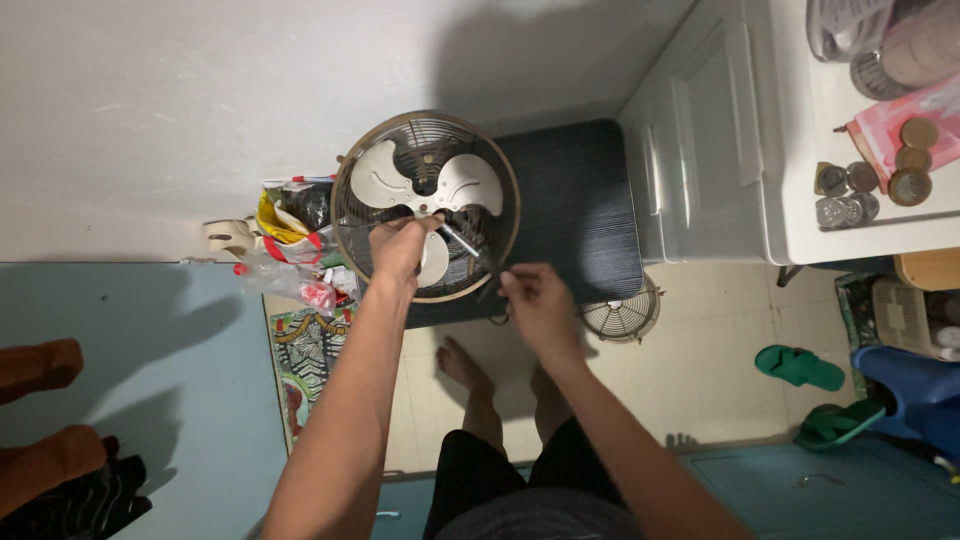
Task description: The person disassembles a small table fan by first removing the front grille, then using a screwdriver to loosen the central nut holding the fan blades. They remove the grille and set it aside, then proceed to unscrew the blade assembly.
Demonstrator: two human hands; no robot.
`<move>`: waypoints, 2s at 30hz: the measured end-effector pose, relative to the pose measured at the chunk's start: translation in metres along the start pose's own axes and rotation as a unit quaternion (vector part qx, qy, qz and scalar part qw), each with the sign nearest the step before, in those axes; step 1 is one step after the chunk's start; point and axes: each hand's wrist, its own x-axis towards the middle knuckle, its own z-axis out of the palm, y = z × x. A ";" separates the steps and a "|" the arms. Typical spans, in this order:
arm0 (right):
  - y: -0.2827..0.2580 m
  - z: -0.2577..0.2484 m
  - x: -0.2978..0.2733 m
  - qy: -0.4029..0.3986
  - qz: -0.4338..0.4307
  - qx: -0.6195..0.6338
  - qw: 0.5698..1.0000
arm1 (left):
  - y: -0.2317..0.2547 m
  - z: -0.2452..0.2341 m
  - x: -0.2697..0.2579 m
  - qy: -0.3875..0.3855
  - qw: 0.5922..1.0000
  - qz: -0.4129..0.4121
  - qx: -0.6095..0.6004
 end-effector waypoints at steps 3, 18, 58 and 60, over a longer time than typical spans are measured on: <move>-0.003 0.003 -0.007 0.043 -0.133 -0.078 0.987 | -0.001 0.000 0.001 0.015 1.000 -0.008 0.009; -0.016 -0.017 0.019 -0.102 0.232 0.178 0.951 | 0.000 0.009 -0.006 0.048 0.998 -0.029 0.024; -0.023 -0.027 0.018 -0.062 -0.084 -0.123 0.987 | -0.003 0.001 -0.001 0.070 0.992 -0.016 0.102; -0.027 -0.016 0.008 0.018 -0.142 -0.196 0.970 | 0.001 0.003 -0.001 0.109 0.979 -0.034 0.167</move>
